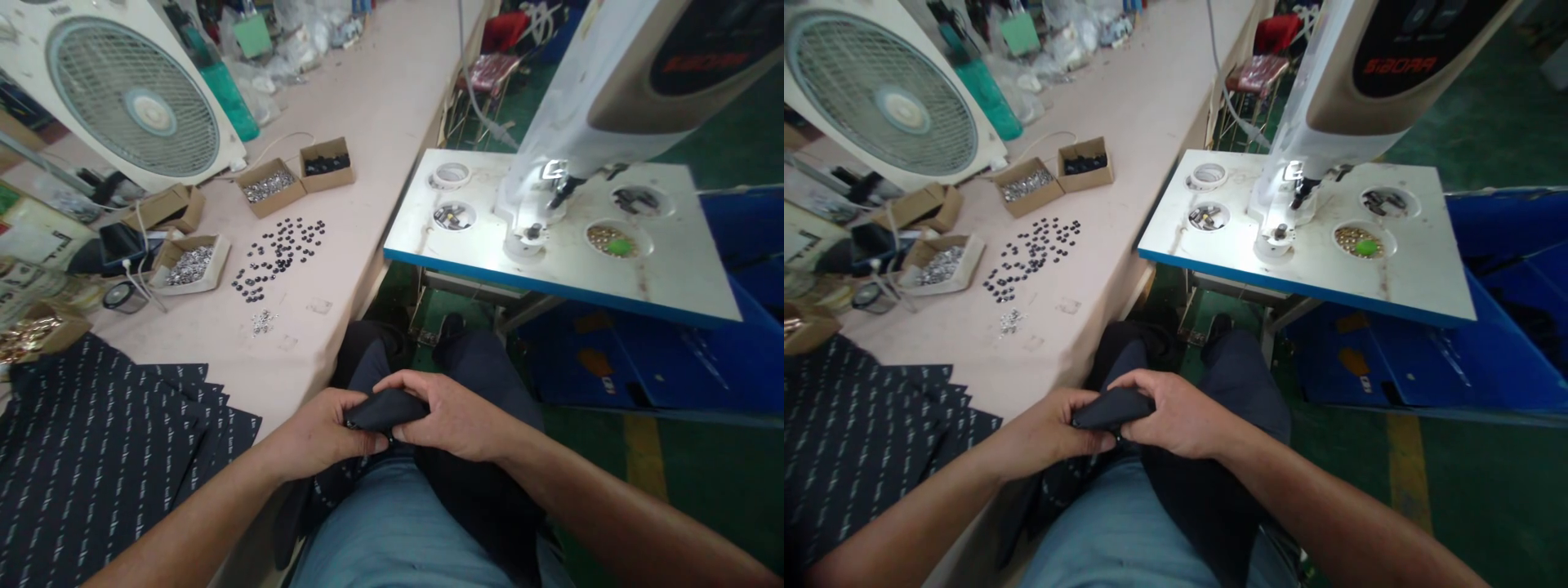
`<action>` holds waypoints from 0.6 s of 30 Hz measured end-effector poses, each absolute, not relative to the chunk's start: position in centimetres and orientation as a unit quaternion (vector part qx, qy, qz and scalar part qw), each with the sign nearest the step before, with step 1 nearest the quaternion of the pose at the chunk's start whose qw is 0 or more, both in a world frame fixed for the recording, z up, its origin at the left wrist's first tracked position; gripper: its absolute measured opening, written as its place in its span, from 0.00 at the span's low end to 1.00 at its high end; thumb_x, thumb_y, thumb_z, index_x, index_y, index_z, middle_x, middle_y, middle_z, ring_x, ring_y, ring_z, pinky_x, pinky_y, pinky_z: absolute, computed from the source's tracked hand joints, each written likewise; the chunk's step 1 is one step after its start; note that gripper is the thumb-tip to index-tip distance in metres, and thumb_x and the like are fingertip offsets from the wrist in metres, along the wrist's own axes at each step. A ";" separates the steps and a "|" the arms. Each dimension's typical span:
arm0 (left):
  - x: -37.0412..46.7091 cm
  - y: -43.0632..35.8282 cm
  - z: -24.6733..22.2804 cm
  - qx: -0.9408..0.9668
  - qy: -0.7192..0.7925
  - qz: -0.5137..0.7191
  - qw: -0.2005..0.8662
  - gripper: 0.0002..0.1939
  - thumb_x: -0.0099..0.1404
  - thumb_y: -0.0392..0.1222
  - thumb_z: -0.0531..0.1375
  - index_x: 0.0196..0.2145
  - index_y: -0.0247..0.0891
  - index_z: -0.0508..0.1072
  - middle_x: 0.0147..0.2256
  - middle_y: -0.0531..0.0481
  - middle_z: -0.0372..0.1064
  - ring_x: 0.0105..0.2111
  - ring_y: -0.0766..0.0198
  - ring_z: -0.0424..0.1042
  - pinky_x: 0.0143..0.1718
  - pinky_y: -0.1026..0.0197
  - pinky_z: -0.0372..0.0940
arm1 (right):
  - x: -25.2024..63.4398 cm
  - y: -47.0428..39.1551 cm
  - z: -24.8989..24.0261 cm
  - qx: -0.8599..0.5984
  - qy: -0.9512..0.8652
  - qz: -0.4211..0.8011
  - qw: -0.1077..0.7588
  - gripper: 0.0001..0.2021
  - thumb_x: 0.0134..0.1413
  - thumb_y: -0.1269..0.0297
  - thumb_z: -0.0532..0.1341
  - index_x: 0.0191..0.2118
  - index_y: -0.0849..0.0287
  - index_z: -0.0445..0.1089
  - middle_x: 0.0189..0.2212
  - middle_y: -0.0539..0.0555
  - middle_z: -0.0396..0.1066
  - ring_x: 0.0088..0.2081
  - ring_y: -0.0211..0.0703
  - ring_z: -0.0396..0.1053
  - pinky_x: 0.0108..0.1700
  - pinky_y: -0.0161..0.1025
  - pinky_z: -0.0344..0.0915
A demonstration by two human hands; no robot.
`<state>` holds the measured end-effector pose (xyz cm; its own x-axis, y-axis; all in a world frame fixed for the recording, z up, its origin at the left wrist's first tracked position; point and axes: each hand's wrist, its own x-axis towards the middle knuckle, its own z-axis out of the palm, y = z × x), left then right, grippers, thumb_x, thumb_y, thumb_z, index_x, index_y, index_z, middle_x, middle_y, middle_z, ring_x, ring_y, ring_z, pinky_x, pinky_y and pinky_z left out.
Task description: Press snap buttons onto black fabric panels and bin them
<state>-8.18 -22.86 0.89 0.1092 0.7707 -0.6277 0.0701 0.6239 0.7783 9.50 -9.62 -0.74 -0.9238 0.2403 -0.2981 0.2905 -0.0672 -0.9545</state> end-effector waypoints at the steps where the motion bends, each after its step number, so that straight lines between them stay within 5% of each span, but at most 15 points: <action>1: -8.1 -22.9 0.9 0.336 0.612 0.266 0.665 0.11 0.57 0.44 0.66 0.33 0.33 0.74 0.27 0.56 0.61 0.29 0.68 0.57 0.33 0.66 0.53 | 9.5 -9.6 -0.8 0.194 0.677 -0.710 0.018 0.23 0.46 0.73 0.66 0.51 0.59 0.72 0.40 0.49 0.75 0.39 0.40 0.71 0.41 0.32 0.64; 14: -6.3 -23.6 -0.1 0.271 0.625 0.307 0.665 0.06 0.54 0.39 0.61 0.26 0.33 0.69 0.22 0.58 0.52 0.25 0.71 0.49 0.28 0.64 0.43 | 9.9 -9.6 -1.1 0.202 0.670 -0.714 0.008 0.21 0.44 0.73 0.66 0.48 0.59 0.72 0.37 0.48 0.74 0.37 0.39 0.70 0.38 0.33 0.64; 18: -5.8 -23.7 -0.1 0.235 0.588 0.358 0.686 0.07 0.51 0.39 0.62 0.26 0.33 0.68 0.22 0.58 0.52 0.24 0.72 0.47 0.27 0.64 0.42 | 10.2 -9.1 -2.6 0.202 0.598 -0.775 0.027 0.20 0.44 0.65 0.71 0.45 0.61 0.72 0.36 0.50 0.75 0.36 0.41 0.71 0.39 0.35 0.65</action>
<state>-5.83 -23.72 -0.15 0.0530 0.7679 -0.6384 -0.2157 0.6330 0.7435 10.15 -9.10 -2.55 -0.9167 0.2003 -0.3458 0.2836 -0.2836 -0.9161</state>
